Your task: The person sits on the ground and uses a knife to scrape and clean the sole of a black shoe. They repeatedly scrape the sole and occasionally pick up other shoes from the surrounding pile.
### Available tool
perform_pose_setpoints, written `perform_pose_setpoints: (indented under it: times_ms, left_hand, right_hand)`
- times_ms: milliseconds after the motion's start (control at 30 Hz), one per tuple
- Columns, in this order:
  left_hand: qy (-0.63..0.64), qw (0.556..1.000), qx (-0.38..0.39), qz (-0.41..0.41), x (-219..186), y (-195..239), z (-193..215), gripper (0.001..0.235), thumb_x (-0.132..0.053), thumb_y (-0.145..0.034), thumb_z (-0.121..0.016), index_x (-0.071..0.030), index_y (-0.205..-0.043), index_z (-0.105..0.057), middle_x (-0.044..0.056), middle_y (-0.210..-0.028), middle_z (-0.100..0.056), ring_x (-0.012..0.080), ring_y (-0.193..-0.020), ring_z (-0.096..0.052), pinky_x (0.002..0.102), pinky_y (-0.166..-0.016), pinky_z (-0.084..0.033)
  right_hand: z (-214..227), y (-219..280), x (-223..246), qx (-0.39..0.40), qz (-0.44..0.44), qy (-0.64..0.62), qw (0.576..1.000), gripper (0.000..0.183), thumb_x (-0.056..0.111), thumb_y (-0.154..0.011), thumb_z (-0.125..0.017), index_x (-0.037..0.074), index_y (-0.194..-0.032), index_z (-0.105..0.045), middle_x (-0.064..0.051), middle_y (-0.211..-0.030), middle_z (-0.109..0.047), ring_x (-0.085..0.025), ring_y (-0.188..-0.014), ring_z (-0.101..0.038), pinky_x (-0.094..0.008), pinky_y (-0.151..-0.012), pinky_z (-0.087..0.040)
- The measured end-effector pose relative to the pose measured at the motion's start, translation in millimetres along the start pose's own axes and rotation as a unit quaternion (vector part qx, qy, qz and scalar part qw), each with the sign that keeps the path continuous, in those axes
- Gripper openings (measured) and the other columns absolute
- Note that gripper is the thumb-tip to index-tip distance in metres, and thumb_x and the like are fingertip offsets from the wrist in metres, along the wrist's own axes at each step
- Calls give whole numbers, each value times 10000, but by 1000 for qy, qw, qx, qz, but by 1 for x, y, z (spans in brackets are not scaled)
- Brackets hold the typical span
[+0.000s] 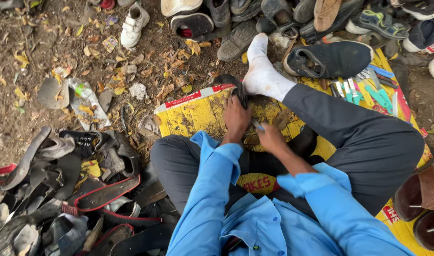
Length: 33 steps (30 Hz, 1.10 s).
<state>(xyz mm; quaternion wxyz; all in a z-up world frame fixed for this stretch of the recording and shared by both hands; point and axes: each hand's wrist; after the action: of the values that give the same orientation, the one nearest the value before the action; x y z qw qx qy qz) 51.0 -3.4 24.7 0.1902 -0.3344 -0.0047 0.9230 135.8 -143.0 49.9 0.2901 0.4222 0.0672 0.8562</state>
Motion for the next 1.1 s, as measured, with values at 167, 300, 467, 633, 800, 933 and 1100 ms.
perform_pose_setpoints:
  times_ms: [167, 300, 467, 633, 800, 933, 1100]
  left_hand:
    - [-10, 997, 16, 75, -9, -21, -15, 508, -357, -779, -765, 13, -1080, -593, 238, -1195, -654, 484, -1221, -552, 542, -988, -484]
    - [38, 998, 40, 40, 6, -19, -3, 421, -412, -920, -676, -12, -1045, -633, 250, -1116, -682, 474, -1086, -631, 570, -906, -511]
    - [145, 987, 34, 62, 15, -23, 4, 410, -419, -963, -621, -17, -1030, -671, 289, -1045, -694, 505, -998, -639, 574, -862, -500]
    - [213, 968, 53, 118, 25, -29, 0, 438, -435, -985, -578, -21, -1087, -677, 282, -960, -718, 487, -951, -677, 543, -842, -515]
    - [329, 933, 37, 140, 46, -30, -4, 412, -371, -999, -607, 25, -1073, -697, 213, -898, -730, 383, -868, -688, 479, -787, -526]
    - [453, 866, 28, 208, 49, -26, -19, 351, -298, -995, -635, 46, -1015, -701, 99, -853, -699, 197, -767, -620, 398, -695, -501]
    - [611, 737, 36, 287, 46, -30, -3, 327, -304, -987, -634, 17, -989, -697, 76, -845, -717, 160, -709, -634, 338, -664, -529]
  right_hand:
    - [2, -58, -20, 51, -101, -50, 992, 258, 244, -993, -597, -7, -1013, -656, -305, -805, -660, -518, -768, -676, -583, -681, -498]
    - [-31, -64, -66, -64, 135, 49, 988, 226, 212, -918, -663, -11, -945, -686, -299, -874, -668, -513, -851, -644, -563, -717, -505]
    - [-16, 26, -49, -57, 149, 35, 987, 208, 159, -895, -618, -4, -1007, -683, -300, -882, -667, -518, -853, -643, -588, -711, -487]
    - [-24, -7, -8, -31, -4, 45, 999, 199, 131, -882, -598, 16, -1013, -693, -302, -897, -672, -526, -865, -639, -594, -738, -492]
    - [-58, 20, -26, -70, 110, 60, 990, 199, 131, -877, -608, 6, -1012, -683, -305, -895, -685, -515, -856, -658, -585, -735, -513]
    - [-57, 61, -27, -57, 31, 24, 998, 226, 206, -938, -645, 5, -1039, -663, -296, -891, -688, -505, -851, -665, -580, -700, -513]
    - [-58, 3, 27, -5, -99, 19, 995, 208, 166, -944, -579, 63, -1099, -672, -254, -827, -727, -454, -762, -738, -524, -699, -545]
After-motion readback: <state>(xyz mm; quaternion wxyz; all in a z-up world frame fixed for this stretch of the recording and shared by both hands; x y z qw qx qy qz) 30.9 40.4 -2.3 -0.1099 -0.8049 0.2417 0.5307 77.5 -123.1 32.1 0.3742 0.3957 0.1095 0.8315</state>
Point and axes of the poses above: each hand's wrist, its own y-axis away from the middle knuckle, its own z-axis out of the back of the hand, x = y × z
